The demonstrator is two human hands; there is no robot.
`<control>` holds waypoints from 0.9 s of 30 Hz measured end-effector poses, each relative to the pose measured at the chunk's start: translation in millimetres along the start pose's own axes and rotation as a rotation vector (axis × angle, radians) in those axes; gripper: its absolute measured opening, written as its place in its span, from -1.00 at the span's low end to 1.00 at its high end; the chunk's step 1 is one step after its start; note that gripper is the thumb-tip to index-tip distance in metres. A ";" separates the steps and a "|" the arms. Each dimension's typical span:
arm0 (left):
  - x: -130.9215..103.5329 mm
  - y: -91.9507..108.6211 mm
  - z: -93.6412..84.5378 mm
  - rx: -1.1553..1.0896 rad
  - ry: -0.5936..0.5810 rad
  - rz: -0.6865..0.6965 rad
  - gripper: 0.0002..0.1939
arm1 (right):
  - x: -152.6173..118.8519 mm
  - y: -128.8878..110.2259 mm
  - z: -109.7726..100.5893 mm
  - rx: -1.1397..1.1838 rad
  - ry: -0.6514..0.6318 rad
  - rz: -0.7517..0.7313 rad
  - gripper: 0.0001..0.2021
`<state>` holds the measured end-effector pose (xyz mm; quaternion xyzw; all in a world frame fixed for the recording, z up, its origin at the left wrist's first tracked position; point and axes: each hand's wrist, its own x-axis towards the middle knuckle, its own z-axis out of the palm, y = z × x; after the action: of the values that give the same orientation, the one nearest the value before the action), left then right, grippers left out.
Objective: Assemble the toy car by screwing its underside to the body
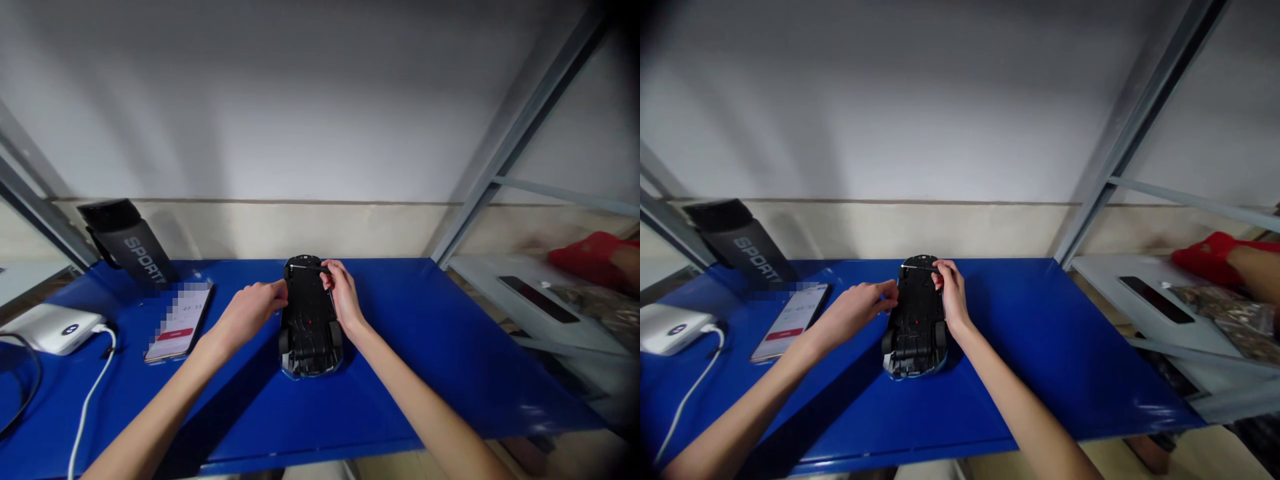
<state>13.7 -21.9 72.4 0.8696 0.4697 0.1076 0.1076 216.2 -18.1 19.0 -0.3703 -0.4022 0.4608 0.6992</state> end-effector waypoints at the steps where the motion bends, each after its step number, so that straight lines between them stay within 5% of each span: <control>1: -1.1 0.9 -0.2 0.006 0.005 -0.004 -0.83 | -0.3 -0.4 0.1 0.001 0.000 -0.003 -0.77; 12: -24.2 13.2 17.6 0.113 0.103 -0.142 -0.70 | -1.6 0.2 -0.5 -0.002 -0.015 -0.006 -0.80; 27: -2.9 13.3 0.9 0.156 -0.010 -0.133 -0.79 | -2.3 -1.2 0.8 -0.008 -0.009 0.001 -0.80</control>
<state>22.9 -31.5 75.2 0.8427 0.5328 0.0589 0.0491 215.3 -20.5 19.9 -0.3711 -0.4071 0.4611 0.6956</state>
